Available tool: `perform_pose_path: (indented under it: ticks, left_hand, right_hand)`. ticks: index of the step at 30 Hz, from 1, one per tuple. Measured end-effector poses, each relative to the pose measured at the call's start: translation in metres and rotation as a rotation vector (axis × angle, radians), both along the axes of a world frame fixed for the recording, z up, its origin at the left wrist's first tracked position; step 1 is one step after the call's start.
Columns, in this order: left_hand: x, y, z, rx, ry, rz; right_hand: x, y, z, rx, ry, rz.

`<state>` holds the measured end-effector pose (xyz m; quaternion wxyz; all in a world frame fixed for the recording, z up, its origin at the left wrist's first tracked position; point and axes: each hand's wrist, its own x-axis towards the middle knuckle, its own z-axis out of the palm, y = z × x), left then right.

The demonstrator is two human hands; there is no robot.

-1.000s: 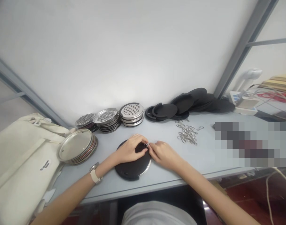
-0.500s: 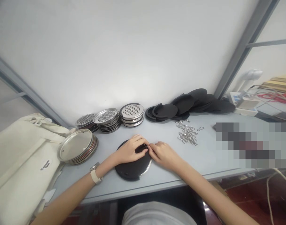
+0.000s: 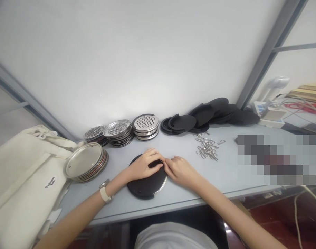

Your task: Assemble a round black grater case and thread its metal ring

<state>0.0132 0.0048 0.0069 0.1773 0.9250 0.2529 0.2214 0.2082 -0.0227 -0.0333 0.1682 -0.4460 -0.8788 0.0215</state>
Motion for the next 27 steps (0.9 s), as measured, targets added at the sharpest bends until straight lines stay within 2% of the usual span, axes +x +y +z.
perform_pose_path:
  ticks: [15,27]
  left_hand:
    - [-0.0005,0.0033,-0.0046,-0.034,-0.088,-0.010]
    - [0.0007,0.0013,-0.0037,-0.153,-0.140,0.014]
  right_hand:
    - [0.0014,0.0001,0.0035,-0.025,0.015,0.039]
    - [0.0005,0.0003,0.0044,-0.017,0.028,0.015]
